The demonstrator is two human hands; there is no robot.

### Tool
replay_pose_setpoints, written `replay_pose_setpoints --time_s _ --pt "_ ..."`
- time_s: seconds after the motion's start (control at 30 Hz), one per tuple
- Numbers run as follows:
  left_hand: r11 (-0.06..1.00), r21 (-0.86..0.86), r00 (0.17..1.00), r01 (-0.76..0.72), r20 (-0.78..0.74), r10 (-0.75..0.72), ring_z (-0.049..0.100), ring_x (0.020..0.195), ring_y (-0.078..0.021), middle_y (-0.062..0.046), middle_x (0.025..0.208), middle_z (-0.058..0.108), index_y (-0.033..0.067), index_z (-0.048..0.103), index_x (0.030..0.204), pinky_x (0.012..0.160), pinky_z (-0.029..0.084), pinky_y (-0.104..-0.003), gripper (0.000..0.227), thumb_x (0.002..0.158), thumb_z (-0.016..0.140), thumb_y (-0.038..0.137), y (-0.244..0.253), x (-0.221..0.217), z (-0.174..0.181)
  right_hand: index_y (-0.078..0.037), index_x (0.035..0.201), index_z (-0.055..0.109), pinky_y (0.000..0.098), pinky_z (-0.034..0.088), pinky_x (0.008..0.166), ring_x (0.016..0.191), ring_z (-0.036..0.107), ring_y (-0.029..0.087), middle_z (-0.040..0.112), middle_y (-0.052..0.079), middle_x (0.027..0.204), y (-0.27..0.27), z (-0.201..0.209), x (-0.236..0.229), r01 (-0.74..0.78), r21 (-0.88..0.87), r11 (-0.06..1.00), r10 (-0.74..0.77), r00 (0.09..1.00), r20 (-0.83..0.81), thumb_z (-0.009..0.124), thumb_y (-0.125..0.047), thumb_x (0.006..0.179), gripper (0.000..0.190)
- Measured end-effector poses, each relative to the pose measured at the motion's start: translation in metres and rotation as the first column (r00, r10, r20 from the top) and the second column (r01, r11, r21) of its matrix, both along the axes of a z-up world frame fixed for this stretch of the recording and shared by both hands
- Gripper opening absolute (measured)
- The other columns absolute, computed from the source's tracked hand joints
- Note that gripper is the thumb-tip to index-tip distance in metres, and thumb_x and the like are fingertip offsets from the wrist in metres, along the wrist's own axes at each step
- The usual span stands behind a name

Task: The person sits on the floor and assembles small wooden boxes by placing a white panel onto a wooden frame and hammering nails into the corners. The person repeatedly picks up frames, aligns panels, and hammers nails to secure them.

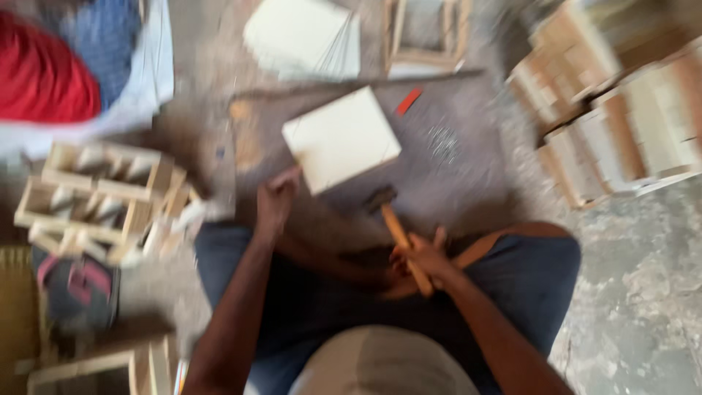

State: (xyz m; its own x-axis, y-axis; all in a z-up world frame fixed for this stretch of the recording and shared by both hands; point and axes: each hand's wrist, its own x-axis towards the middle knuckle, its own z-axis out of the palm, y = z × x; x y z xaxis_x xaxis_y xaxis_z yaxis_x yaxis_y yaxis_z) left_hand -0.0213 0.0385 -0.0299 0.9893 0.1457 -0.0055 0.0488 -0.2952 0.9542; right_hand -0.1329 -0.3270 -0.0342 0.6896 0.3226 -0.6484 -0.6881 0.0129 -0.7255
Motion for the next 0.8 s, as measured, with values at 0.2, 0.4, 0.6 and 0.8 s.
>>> replay_pose_setpoints --time_s 0.2,0.4,0.6,0.8 --pt "0.974 -0.226 1.000 0.023 0.026 -0.017 0.069 0.082 -0.0060 -0.002 0.096 0.076 0.0019 0.068 0.123 0.068 0.058 -0.023 0.032 0.091 0.072 0.009 -0.006 0.020 -0.003 -0.014 0.117 0.059 0.0255 0.043 0.047 0.055 0.052 0.010 0.059 0.001 0.078 0.010 0.018 -0.019 0.074 -0.031 0.997 -0.079 0.970 -0.228 0.061 -0.037 0.098 0.030" --pt "0.981 0.099 0.981 0.167 0.086 -0.176 0.077 0.085 -0.0193 -0.010 0.095 0.079 0.0044 0.078 0.103 0.078 0.059 -0.029 0.012 0.093 0.078 0.012 -0.029 0.034 0.008 -0.007 0.109 0.055 0.0275 0.042 0.041 0.048 0.050 0.012 0.057 0.003 0.073 0.023 0.007 -0.011 -0.043 -0.322 0.946 0.021 0.997 -0.071 0.062 -0.037 0.100 0.032" --pt "0.913 0.287 0.885 0.290 0.283 -0.370 0.044 0.145 -0.0345 -0.012 0.141 0.063 0.0093 0.077 0.093 0.116 0.042 -0.041 0.016 0.080 0.085 0.004 -0.027 0.032 -0.010 -0.004 0.114 0.049 0.0296 0.053 0.044 0.052 0.065 0.014 0.069 0.006 0.080 0.022 -0.009 -0.012 -0.132 -0.371 0.919 0.215 0.957 0.193 0.059 -0.030 0.098 0.032" --pt "0.910 0.273 0.912 0.314 0.182 -0.369 0.034 0.154 -0.0305 -0.004 0.150 0.058 0.0121 0.077 0.093 0.121 0.035 -0.038 0.016 0.082 0.084 0.002 -0.027 0.030 -0.021 -0.002 0.118 0.052 0.0341 0.053 0.047 0.052 0.066 0.021 0.069 0.013 0.079 0.032 0.015 0.003 -0.170 -0.616 0.770 0.375 0.901 0.220 0.060 -0.030 0.099 0.035"
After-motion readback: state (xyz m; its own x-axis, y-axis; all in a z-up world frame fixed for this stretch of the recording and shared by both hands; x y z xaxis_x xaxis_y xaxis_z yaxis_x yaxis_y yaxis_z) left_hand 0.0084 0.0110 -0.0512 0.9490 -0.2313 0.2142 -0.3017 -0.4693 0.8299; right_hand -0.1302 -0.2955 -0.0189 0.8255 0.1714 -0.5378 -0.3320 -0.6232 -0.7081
